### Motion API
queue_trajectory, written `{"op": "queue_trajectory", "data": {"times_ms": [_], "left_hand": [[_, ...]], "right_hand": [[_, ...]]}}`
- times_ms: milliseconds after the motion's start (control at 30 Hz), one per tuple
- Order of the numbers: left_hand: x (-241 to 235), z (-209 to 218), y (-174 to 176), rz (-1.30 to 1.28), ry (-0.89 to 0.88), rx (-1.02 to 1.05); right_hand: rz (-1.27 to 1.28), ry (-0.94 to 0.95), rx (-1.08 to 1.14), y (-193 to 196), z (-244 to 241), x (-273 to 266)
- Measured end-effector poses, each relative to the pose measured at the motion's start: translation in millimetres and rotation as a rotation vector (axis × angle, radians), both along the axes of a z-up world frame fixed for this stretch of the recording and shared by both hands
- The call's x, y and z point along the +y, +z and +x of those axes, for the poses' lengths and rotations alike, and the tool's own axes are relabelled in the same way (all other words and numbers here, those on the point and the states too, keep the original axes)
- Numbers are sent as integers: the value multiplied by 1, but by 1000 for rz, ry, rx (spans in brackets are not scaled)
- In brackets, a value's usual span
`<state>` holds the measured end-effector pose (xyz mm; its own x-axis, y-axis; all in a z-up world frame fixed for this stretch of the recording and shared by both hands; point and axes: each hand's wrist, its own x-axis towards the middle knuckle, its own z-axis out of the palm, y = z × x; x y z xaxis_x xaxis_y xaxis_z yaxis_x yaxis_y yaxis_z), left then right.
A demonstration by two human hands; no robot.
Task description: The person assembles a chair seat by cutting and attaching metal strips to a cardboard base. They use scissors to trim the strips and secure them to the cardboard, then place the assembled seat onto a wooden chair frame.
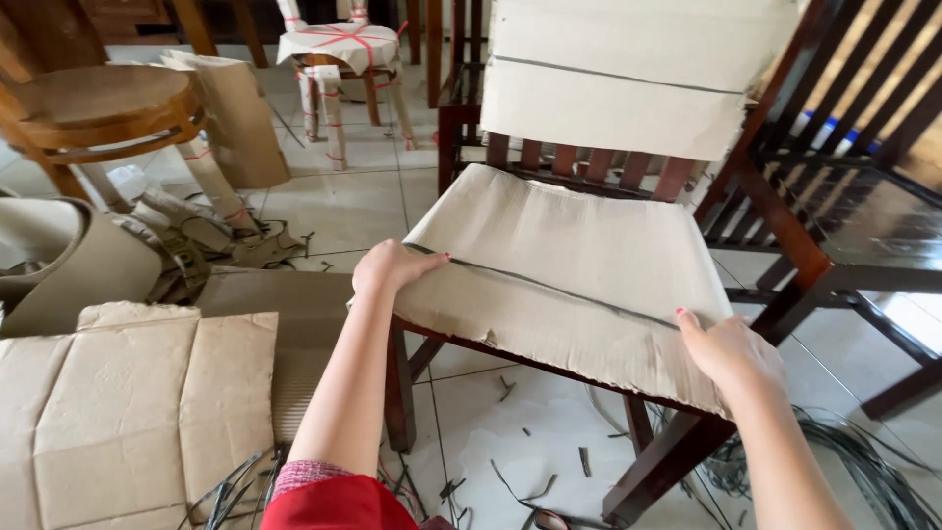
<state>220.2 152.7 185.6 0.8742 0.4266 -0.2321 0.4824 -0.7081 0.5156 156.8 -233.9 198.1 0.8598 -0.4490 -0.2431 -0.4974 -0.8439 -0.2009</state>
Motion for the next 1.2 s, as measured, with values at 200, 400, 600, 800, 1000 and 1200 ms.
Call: {"op": "queue_trajectory", "data": {"times_ms": [200,400,600,800,1000,1200], "left_hand": [[-15,42,-23,220,-7,-26],[-23,93,-46,336,41,32],[-28,67,-37,343,28,-74],[-30,62,-35,380,35,-77],[-31,57,-23,284,13,-54],[-27,59,3,171,-36,19]], "right_hand": [[5,18,-74,21,-4,24],[50,-2,-108,-21,70,-13],[47,19,-105,-18,47,-32],[131,62,-43,-12,32,-34],[395,-41,-149,-24,50,-57],[499,-124,-236,-36,91,-70]]}}
